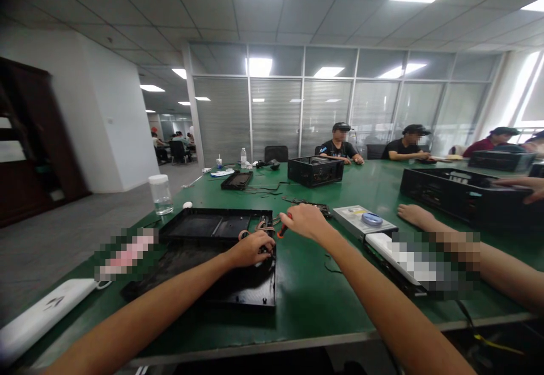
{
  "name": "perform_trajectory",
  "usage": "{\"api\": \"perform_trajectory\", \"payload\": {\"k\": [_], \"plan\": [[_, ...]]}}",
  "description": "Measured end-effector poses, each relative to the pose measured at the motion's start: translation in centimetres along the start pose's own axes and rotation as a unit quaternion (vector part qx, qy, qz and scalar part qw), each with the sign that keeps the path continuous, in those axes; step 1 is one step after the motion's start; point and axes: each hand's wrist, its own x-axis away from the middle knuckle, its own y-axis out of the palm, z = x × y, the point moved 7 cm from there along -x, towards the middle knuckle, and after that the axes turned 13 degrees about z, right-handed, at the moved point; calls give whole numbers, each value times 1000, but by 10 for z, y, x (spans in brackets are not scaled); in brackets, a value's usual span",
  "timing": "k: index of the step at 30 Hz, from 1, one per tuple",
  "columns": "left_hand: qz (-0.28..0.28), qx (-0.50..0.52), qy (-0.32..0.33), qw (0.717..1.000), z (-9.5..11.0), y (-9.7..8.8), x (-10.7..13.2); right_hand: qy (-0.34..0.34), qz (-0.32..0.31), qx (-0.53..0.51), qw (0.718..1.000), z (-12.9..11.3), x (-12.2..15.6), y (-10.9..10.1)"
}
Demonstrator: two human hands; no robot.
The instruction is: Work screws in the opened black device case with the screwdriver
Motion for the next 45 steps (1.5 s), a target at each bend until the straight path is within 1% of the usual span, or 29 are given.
{"api": "perform_trajectory", "payload": {"k": [2,3,4,6,7,9,12,14,16,18,20,21,23,25,27,28,29,31,32,33,34,35,36,37,38,40,43,44,45], "plan": [[-3,-6,-3,1000,0,1,0,40,47,-122,991,23,7,25],[-3,-8,-5,1000,0,1,0,83,74,-192,975,37,13,40],[-3,-11,-5,1000,0,1,0,139,103,-261,950,52,21,56],[-1,-17,-4,1000,1,2,-1,230,112,-383,888,70,36,91],[0,-21,-2,1000,2,1,-1,272,117,-437,849,75,42,106],[9,-32,3,999,4,-1,-3,341,122,-528,768,80,49,125],[19,-43,19,999,8,-4,-3,392,151,-632,651,86,46,127],[-9,-43,41,998,11,0,-1,404,181,-682,582,96,43,122],[-51,-46,63,996,11,6,3,415,204,-717,522,108,43,119],[-71,-55,74,993,9,10,6,423,207,-737,485,117,46,119],[-68,-62,74,993,6,11,7,422,187,-750,474,116,47,119],[-65,-64,74,993,5,11,7,418,168,-754,478,112,47,119],[-61,-65,79,993,7,11,7,403,114,-758,499,97,45,117],[-53,-66,88,993,11,9,7,379,57,-755,532,78,41,113],[-38,-73,101,991,18,4,5,347,23,-739,577,60,38,105],[-30,-83,110,990,21,1,4,331,16,-720,610,52,38,101],[-26,-98,119,988,24,-3,3,318,15,-688,652,44,39,95],[-30,-142,132,981,26,-11,-1,277,25,-589,759,26,47,78],[-38,-164,130,977,24,-15,-2,240,28,-526,815,14,54,66],[-46,-184,120,975,20,-21,-4,177,26,-464,867,-3,63,53],[-53,-198,101,974,15,-28,-6,80,4,-414,907,-27,76,40],[-56,-207,74,974,6,-36,-8,-23,-33,-369,929,-53,93,31],[-57,-212,42,975,-4,-45,-9,-101,-60,-320,940,-74,113,22],[-56,-215,7,975,-15,-54,-9,-147,-73,-266,950,-89,131,16],[-59,-216,-28,974,-28,-63,-7,-149,-67,-210,964,-95,145,10],[-84,-215,-86,969,-53,-76,0,-150,-77,-144,975,-102,166,5],[-206,-207,-152,944,-84,-73,23,-141,-96,-124,978,-97,177,4],[-238,-210,-162,934,-90,-70,31,-137,-97,-128,977,-94,176,5],[-253,-218,-159,929,-92,-67,35,-132,-95,-132,978,-90,175,6]]}}
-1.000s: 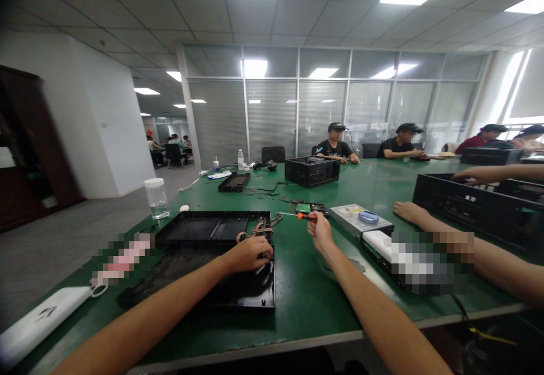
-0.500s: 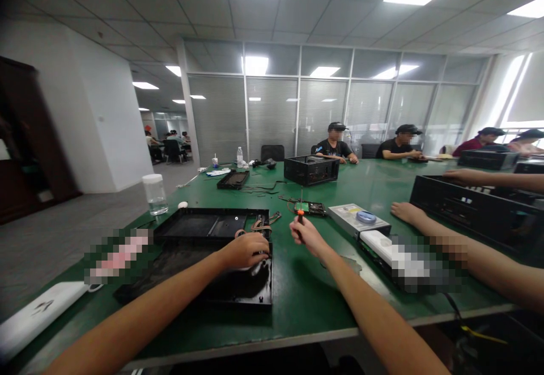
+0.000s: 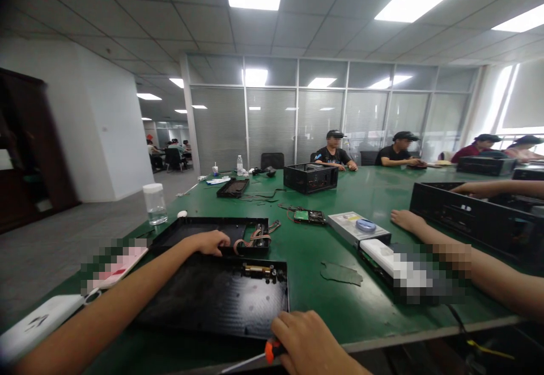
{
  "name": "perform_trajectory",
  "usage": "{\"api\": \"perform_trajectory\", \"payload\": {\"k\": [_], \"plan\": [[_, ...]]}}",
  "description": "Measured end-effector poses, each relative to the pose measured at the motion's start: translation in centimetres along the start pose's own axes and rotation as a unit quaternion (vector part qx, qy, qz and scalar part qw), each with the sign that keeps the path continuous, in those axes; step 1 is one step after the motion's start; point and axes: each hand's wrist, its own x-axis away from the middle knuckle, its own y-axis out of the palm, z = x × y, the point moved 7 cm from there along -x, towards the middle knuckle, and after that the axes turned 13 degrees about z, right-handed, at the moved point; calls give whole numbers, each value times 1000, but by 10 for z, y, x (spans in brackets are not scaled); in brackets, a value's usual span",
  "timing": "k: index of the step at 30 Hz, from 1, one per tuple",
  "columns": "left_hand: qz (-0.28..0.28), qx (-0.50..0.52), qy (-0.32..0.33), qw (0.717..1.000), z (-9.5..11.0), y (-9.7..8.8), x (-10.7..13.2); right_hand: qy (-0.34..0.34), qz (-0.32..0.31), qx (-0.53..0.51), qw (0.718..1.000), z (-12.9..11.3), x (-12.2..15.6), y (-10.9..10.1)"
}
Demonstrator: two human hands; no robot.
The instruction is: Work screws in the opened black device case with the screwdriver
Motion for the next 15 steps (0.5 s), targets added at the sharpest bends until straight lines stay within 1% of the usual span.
{"api": "perform_trajectory", "payload": {"k": [1,2,5,7,10,13,14,15], "plan": [[7,-12,11,1000,1,2,1,7,5,-3,1000,4,-2,0],[29,-23,27,999,4,1,0,16,11,-5,1000,7,-4,0],[92,-44,71,992,17,-13,-3,41,12,6,999,15,-17,3],[107,-52,80,990,23,-30,-5,45,7,18,999,21,-32,8],[114,-57,91,988,38,-62,-1,52,0,30,998,37,-65,17],[120,-53,109,985,65,-92,16,78,-4,25,997,62,-104,30],[119,-52,117,985,76,-99,24,85,7,10,996,69,-116,34],[118,-50,125,984,87,-104,32,90,33,-28,995,75,-127,36]]}}
